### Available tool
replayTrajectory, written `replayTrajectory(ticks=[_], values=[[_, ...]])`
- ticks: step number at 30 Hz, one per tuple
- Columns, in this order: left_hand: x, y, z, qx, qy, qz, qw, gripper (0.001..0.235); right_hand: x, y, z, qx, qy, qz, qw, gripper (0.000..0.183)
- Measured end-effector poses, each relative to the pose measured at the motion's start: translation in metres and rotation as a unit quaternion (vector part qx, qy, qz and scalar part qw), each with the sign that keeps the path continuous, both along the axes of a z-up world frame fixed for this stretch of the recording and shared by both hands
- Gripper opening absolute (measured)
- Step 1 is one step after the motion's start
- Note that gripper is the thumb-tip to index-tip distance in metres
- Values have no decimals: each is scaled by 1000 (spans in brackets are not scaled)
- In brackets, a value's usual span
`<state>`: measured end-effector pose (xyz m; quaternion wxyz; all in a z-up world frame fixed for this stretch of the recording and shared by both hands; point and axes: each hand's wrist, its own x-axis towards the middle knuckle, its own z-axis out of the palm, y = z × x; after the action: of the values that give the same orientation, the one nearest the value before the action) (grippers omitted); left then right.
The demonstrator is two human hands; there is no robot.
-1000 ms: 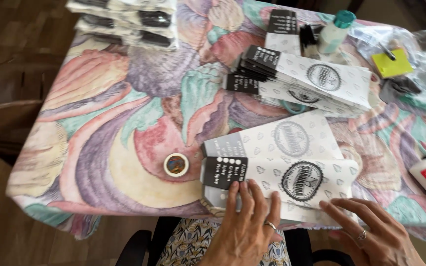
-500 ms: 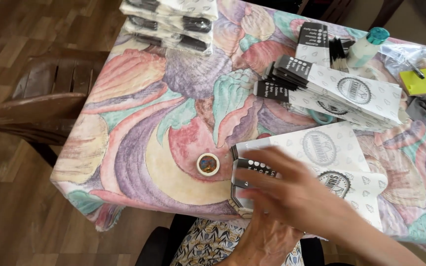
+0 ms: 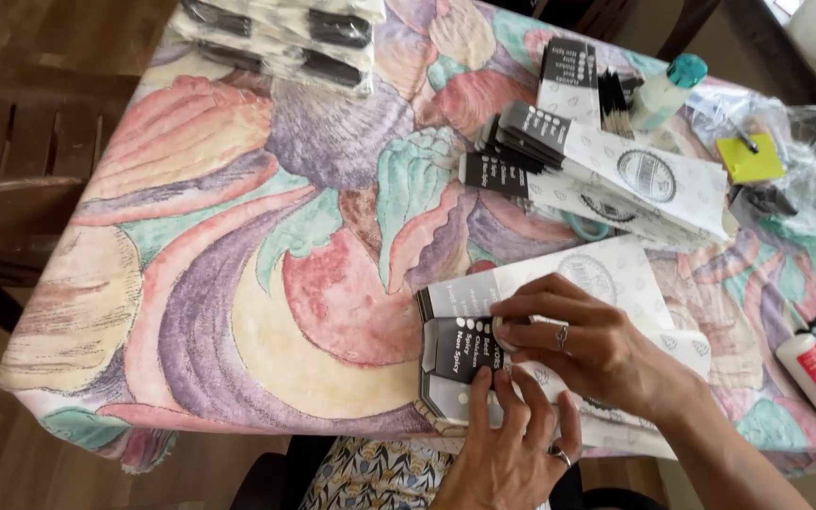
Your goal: Folding and organizing printed paper shawarma wraps into stacks on a table.
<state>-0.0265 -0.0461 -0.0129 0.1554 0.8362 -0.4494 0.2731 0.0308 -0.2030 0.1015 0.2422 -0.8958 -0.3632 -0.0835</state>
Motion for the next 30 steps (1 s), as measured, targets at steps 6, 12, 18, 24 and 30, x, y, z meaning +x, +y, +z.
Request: replayTrajectory(ticks=[6,12,18,24,30], values=[[-1,0,-1,0,-11,0,1000,33,20,13,-13,84,18,48,995,23],[1,-5,-6,-63,-42,12,997,32,33,45,-8,103,6,99,990,13],[2,1,6,-9,-52,37,998,29,-27,-66,-12,10,-9,-18,1000,22],[1,0,2,-10,-50,28,998,30,-61,-139,-27,-17,-42,-131,990,29],[0,0,-2,28,-41,29,998,39,-4,-40,-13,73,45,23,996,19]])
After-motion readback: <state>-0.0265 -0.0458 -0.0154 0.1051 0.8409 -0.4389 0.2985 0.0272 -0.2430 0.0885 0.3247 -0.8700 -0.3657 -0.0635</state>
